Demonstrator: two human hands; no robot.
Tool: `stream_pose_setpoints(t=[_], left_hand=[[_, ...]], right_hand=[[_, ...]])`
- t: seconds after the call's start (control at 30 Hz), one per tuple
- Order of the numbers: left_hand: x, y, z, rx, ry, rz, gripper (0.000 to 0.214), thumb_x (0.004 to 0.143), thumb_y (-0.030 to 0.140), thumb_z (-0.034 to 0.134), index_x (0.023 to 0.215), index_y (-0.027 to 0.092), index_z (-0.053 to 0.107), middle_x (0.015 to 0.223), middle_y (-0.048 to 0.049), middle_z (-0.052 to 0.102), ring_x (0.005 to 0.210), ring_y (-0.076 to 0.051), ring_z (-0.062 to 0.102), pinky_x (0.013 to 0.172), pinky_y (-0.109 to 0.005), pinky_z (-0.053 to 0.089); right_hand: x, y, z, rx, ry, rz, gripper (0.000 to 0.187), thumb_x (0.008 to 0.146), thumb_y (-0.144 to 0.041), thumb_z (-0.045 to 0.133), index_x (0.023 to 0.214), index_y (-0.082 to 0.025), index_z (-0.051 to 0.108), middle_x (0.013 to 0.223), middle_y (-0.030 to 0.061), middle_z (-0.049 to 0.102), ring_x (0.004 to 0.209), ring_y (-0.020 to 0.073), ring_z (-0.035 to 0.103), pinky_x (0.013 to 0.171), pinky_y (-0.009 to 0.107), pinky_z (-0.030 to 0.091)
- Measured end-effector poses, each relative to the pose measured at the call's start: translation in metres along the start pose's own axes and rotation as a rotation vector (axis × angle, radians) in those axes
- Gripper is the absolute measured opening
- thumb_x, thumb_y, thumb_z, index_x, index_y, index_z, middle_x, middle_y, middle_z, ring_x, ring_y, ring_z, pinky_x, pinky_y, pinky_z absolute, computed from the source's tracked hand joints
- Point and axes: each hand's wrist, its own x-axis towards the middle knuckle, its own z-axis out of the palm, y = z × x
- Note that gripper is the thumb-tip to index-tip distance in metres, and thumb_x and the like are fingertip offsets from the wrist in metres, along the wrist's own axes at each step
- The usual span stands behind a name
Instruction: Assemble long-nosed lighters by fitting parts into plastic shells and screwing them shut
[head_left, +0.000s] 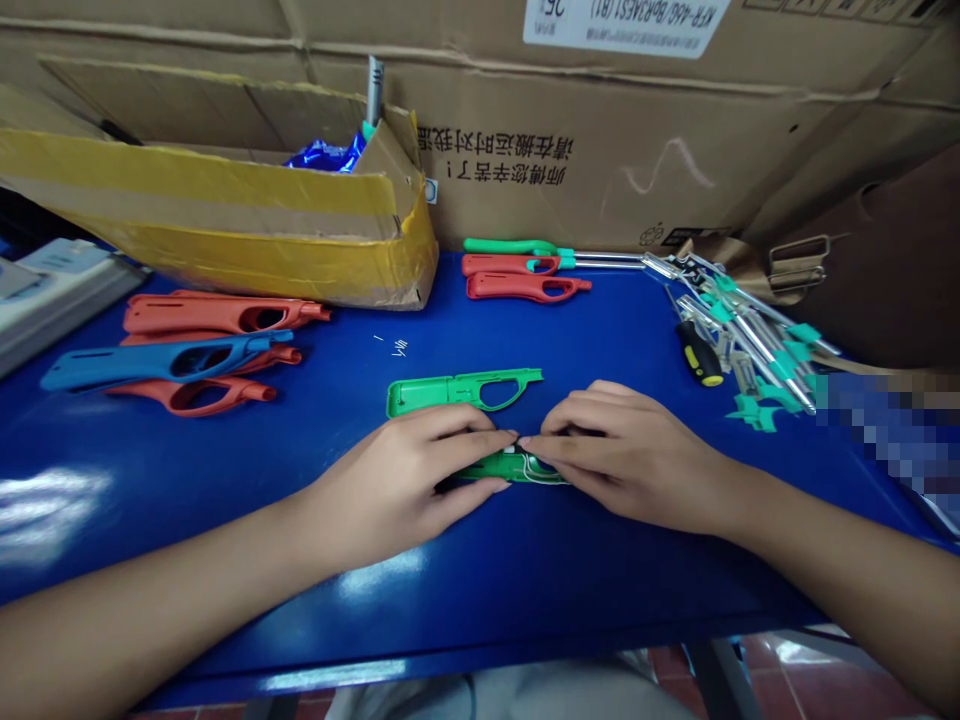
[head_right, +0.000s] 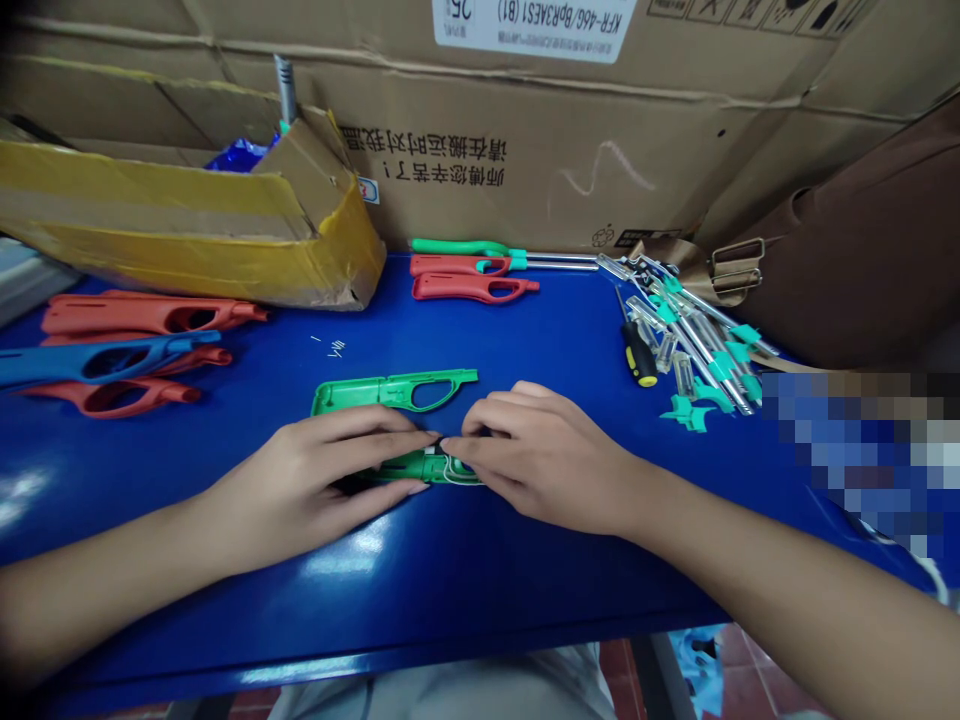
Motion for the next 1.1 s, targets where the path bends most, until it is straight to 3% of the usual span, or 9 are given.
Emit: stream_pose_setpoints(t=[0.53,0.8,1.1], left_hand=[[0.0001,0.0010,0.0011,0.044,0.031,0.014,0.030,0.097,0.025,0.067,0.125,0.015,0.067,0.106,-0.0079,0.072,0.094,-0.018,0.071,0.085,-0.030,0.060],[0.0002,0.0004,-0.0001,0.022,-0.005,0.021,0.025,0.098,0.023,0.064,0.121,0.016,0.071,0.105,-0.0077,0.071,0.092,-0.017,0.070,0.085,-0.030,0.060],[-0.0012,0.0029,-0.0011,0.292,-0.042,0.166,0.026,0.101,0.023,0.058,0.121,0.011,0.070,0.103,-0.0107,0.071,0.094,-0.024,0.069,0.083,-0.038,0.060]], right_hand=[[-0.0002,0.0004,-0.0045,0.051,-0.045,-0.047,0.027,0.101,-0.014,0.051,0.124,-0.015,0.065,0.099,0.0089,0.070,0.089,0.0183,0.061,0.077,0.035,0.042],[0.0043,-0.0031,-0.0094,-0.085,-0.069,-0.089,0.024,0.101,-0.013,0.049,0.115,-0.015,0.068,0.095,0.0072,0.071,0.080,0.0171,0.059,0.074,0.034,0.040],[0.0038,-0.0036,-0.0076,-0.114,-0.089,-0.095,0.027,0.103,-0.013,0.045,0.114,-0.013,0.069,0.094,0.0067,0.071,0.079,0.0178,0.056,0.073,0.034,0.039]])
